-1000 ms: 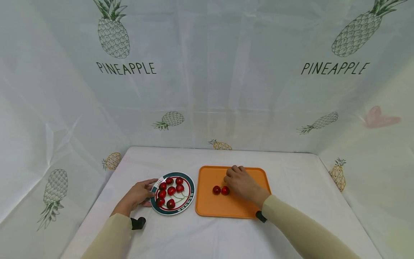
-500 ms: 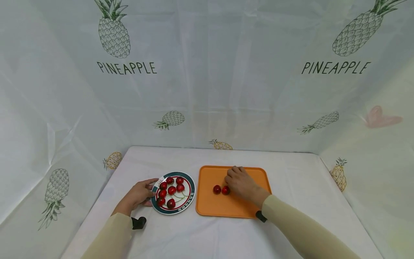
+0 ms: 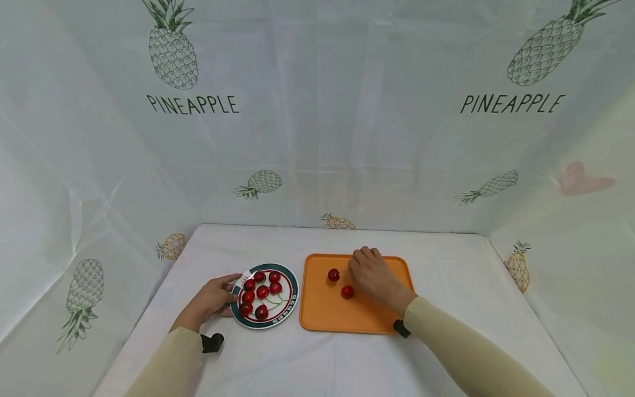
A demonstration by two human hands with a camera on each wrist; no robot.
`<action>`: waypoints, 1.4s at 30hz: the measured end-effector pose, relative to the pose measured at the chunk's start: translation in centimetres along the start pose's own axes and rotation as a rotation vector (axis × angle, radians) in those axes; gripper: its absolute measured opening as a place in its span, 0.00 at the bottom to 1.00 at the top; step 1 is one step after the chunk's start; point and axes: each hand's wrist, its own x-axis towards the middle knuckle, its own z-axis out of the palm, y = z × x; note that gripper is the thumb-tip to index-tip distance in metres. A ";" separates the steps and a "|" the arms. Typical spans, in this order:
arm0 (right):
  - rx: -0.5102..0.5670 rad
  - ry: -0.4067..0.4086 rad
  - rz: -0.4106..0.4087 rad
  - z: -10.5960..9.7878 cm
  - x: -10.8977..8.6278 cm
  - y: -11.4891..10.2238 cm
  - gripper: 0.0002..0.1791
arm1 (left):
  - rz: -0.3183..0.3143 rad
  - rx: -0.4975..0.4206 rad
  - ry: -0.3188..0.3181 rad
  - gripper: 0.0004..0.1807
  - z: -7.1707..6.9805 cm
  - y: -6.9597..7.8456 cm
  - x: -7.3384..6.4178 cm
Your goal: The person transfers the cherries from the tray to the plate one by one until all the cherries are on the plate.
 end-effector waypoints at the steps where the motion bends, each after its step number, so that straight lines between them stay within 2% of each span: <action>1: -0.005 0.015 -0.001 -0.1 0.1 0.0 0.10 | -0.002 -0.004 0.002 0.38 0.0 0.0 0.0; 5: -0.011 0.061 -0.004 -0.4 0.5 0.0 0.11 | 0.004 -0.014 0.004 0.38 0.0 -0.1 0.0; 11: -0.010 0.050 -0.044 -0.9 1.1 -0.8 0.10 | 0.012 -0.007 0.012 0.37 -0.1 -0.2 0.1; 15: 0.003 0.037 -0.077 -1.1 1.7 -2.2 0.09 | 0.012 -0.022 0.002 0.37 -0.1 -0.2 0.2; 28: 0.026 0.092 -0.144 -2.1 5.2 -6.8 0.08 | 0.008 -0.003 0.006 0.37 0.0 -0.1 0.0; 42: 0.024 -0.049 -0.124 -0.6 6.5 -10.4 0.11 | 0.009 -0.012 0.000 0.38 0.0 -0.1 0.2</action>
